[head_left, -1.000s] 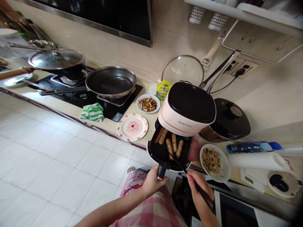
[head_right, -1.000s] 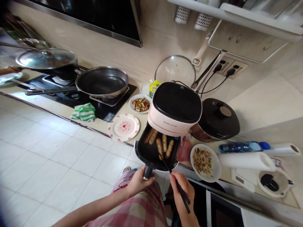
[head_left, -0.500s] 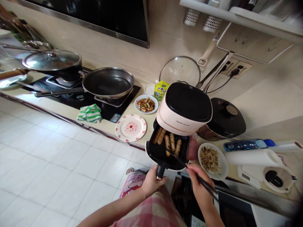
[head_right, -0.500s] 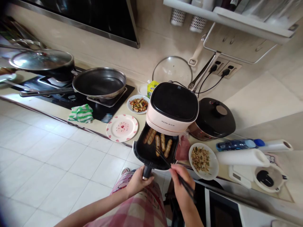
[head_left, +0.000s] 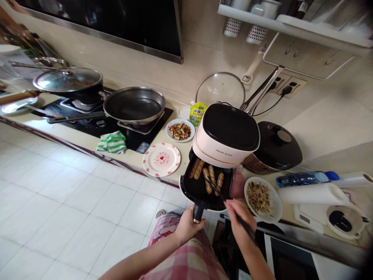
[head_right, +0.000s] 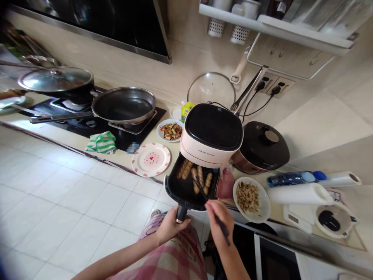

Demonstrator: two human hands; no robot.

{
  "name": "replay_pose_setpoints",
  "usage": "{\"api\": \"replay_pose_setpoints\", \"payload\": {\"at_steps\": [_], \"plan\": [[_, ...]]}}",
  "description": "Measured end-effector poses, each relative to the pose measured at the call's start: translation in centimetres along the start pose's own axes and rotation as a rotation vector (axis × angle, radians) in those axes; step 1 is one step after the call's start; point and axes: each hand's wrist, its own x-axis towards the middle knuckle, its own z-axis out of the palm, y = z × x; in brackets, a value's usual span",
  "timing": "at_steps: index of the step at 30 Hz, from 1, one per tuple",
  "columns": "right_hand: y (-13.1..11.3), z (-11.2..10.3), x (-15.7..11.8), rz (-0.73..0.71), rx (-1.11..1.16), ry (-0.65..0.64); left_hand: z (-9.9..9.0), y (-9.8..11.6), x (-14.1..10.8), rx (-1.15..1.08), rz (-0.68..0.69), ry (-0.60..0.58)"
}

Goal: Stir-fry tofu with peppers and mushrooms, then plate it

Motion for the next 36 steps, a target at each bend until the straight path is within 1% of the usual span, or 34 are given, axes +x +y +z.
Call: {"api": "replay_pose_setpoints", "payload": {"at_steps": [1,2,3,4,5,8,9,10,11,14,16,18,20,22,23,26,30,33,36], "plan": [[-0.8,0.1,-0.3,-0.112,-0.052,-0.056,0.1,0.0,0.0,-0.012,0.008,0.001],[-1.6,0.1,-0.5,-0.193,-0.077,-0.107,0.1,-0.1,0.0,-0.019,0.014,0.0],[-2.1,0.0,-0.7,-0.234,-0.084,-0.139,0.2,-0.1,0.0,-0.02,0.017,0.001],[-2.4,-0.2,-0.8,-0.235,-0.087,-0.142,0.2,-0.2,0.1,-0.016,0.017,0.002],[-2.4,-0.5,-0.7,-0.208,-0.091,-0.102,0.2,-0.2,0.1,-0.009,0.016,0.004],[-1.4,-1.3,-0.2,-0.067,-0.12,0.109,0.1,-0.3,0.1,0.021,0.004,-0.003],[-0.9,-1.5,-0.1,-0.029,-0.127,0.158,0.1,-0.2,0.1,0.021,0.001,-0.008],[-0.6,-1.6,0.0,-0.007,-0.126,0.18,0.0,-0.2,0.1,0.014,-0.002,-0.013],[-0.4,-1.5,-0.1,0.003,-0.116,0.173,0.0,-0.2,0.1,0.005,-0.003,-0.018],[-0.5,-1.2,-0.6,-0.02,-0.065,0.051,-0.1,-0.1,0.0,-0.003,0.006,-0.013],[-0.5,-1.1,-1.0,-0.025,-0.036,0.01,-0.1,-0.1,0.0,0.003,0.008,-0.01],[-0.1,-1.2,-0.9,0.023,0.009,0.047,0.0,-0.2,0.1,-0.002,0.003,-0.013],[0.5,-1.2,-0.5,0.108,0.061,0.08,0.0,-0.2,0.1,-0.012,0.002,-0.017],[0.9,-1.0,-0.1,0.156,0.081,0.07,0.0,-0.3,0.1,-0.018,0.006,-0.018],[0.9,-0.8,0.2,0.157,0.072,0.053,-0.1,-0.2,0.1,-0.017,0.007,-0.018],[0.7,-0.2,0.7,0.089,0.014,0.009,-0.1,-0.1,0.1,-0.021,0.005,-0.02],[1.1,0.4,1.4,-0.01,-0.028,0.059,-0.1,0.0,0.1,-0.009,0.009,-0.011],[1.9,0.3,1.7,-0.047,-0.031,0.076,-0.1,-0.1,0.2,-0.01,0.009,-0.014],[2.1,-0.3,1.4,-0.068,-0.051,0.079,-0.1,-0.1,0.2,-0.022,0.007,-0.02]]}}
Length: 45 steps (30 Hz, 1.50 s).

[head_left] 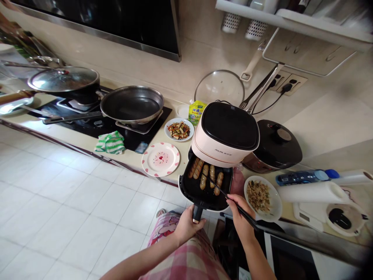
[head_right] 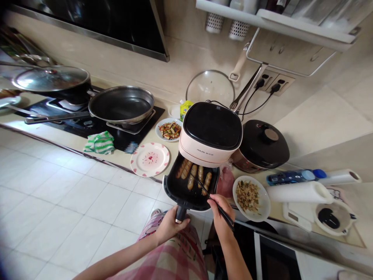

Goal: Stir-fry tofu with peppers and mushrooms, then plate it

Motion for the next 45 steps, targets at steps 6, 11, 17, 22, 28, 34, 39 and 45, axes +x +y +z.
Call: {"api": "replay_pose_setpoints", "payload": {"at_steps": [6,11,17,22,28,34,39,45], "plan": [[-0.6,-1.7,-1.2,-0.183,-0.092,0.017,0.1,-0.2,0.0,0.003,-0.004,-0.01],[-0.6,-2.1,-1.9,-0.132,-0.187,0.061,0.1,-0.2,0.0,0.041,-0.018,-0.015],[-0.9,-3.0,-1.6,-0.097,-0.203,0.076,-0.1,0.0,0.0,0.058,-0.01,-0.002],[-1.9,-3.5,-0.7,-0.154,-0.327,0.045,0.0,0.0,0.0,0.042,-0.005,0.001],[-4.6,-1.0,0.9,-0.226,-0.384,-0.122,0.0,0.1,0.0,-0.017,0.022,-0.002],[-2.0,-0.9,1.3,-0.145,-0.241,-0.014,0.2,-0.1,0.1,0.022,0.009,0.012],[-0.2,-1.7,1.0,-0.195,-0.205,0.02,0.1,0.0,0.0,0.027,0.0,0.007],[-2.2,-1.6,0.9,-0.23,-0.25,0.006,0.1,0.2,0.0,0.032,0.001,-0.003]]}}
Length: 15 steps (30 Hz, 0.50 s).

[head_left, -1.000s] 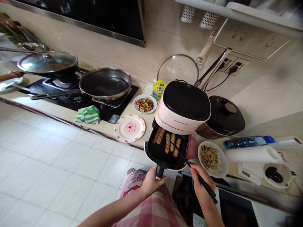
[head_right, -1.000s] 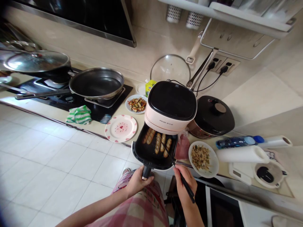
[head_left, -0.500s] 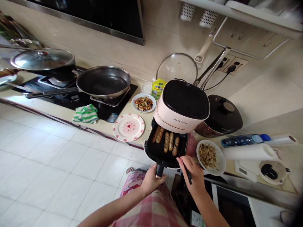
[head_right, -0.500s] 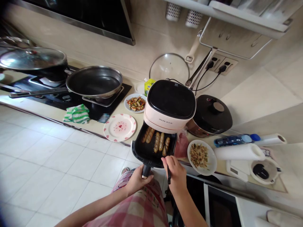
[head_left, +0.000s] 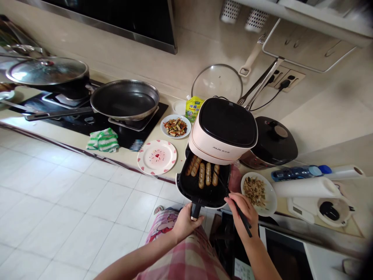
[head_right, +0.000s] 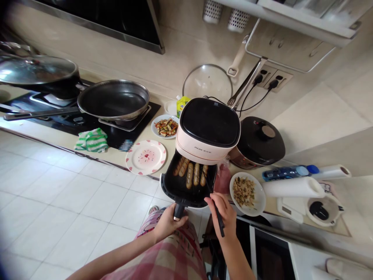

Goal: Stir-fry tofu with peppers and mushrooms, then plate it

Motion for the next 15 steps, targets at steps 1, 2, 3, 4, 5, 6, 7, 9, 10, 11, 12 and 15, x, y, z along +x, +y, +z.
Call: {"api": "replay_pose_setpoints", "payload": {"at_steps": [1,2,3,4,5,6,7,9,10,11,12,15], "plan": [[-0.1,-0.1,0.0,0.013,-0.023,0.001,0.0,-0.1,0.0,0.006,0.0,0.002],[-0.2,-0.1,-0.1,0.036,-0.046,-0.001,0.0,-0.1,0.0,0.012,-0.002,0.004],[-0.2,-0.2,-0.2,0.063,-0.065,0.002,0.1,-0.2,0.1,0.016,-0.005,0.006],[-0.1,-0.3,-0.3,0.085,-0.079,0.01,0.1,-0.3,0.1,0.019,-0.008,0.008],[-0.1,-0.4,-0.4,0.1,-0.088,0.023,0.0,-0.3,0.1,0.021,-0.009,0.01],[-0.2,-0.5,-0.5,0.1,-0.096,0.04,0.0,-0.4,0.1,0.022,-0.009,0.013],[-0.3,-0.6,-0.6,0.087,-0.103,0.051,0.0,-0.4,0.1,0.021,-0.005,0.012],[-0.9,-0.7,-0.8,0.032,-0.118,0.038,0.0,-0.3,0.1,0.013,0.001,0.009],[-1.4,-0.7,-0.9,-0.004,-0.129,0.024,0.0,-0.3,0.1,0.006,0.003,0.006],[-1.9,-0.6,-1.0,-0.038,-0.143,0.006,0.0,-0.3,0.1,-0.003,0.005,0.003],[-2.5,-0.5,-1.0,-0.067,-0.158,-0.018,0.0,-0.3,0.1,-0.01,0.004,0.0],[-3.6,0.4,-1.0,-0.098,-0.189,-0.082,0.1,-0.4,0.0,-0.02,0.006,0.008]]}}
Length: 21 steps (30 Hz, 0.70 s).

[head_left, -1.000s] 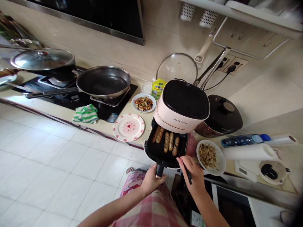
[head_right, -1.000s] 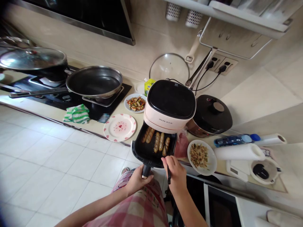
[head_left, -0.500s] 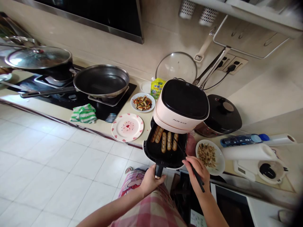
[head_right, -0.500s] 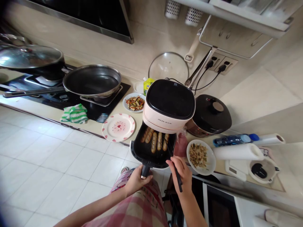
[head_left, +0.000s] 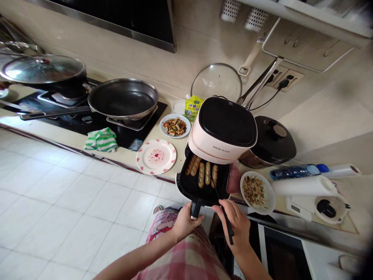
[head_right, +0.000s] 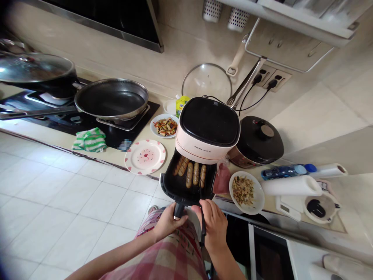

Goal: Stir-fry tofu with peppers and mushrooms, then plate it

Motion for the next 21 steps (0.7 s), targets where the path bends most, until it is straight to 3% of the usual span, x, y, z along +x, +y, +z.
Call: {"api": "replay_pose_setpoints", "payload": {"at_steps": [3,8,14,19,21], "plan": [[-0.1,0.9,0.3,-0.005,-0.004,-0.028,0.1,-0.1,0.0,-0.001,0.008,0.005],[0.7,0.8,0.5,-0.057,-0.046,0.039,0.1,-0.1,0.1,-0.002,0.02,-0.003],[0.7,-0.8,0.2,-0.221,0.054,-0.117,0.2,-0.3,0.2,-0.005,0.015,0.002],[2.3,-1.6,-0.7,0.098,0.059,0.091,-0.1,-0.1,0.2,0.01,0.009,-0.016],[2.4,-1.5,-0.7,0.152,0.022,0.124,-0.2,0.1,0.2,0.007,0.011,-0.024]]}}
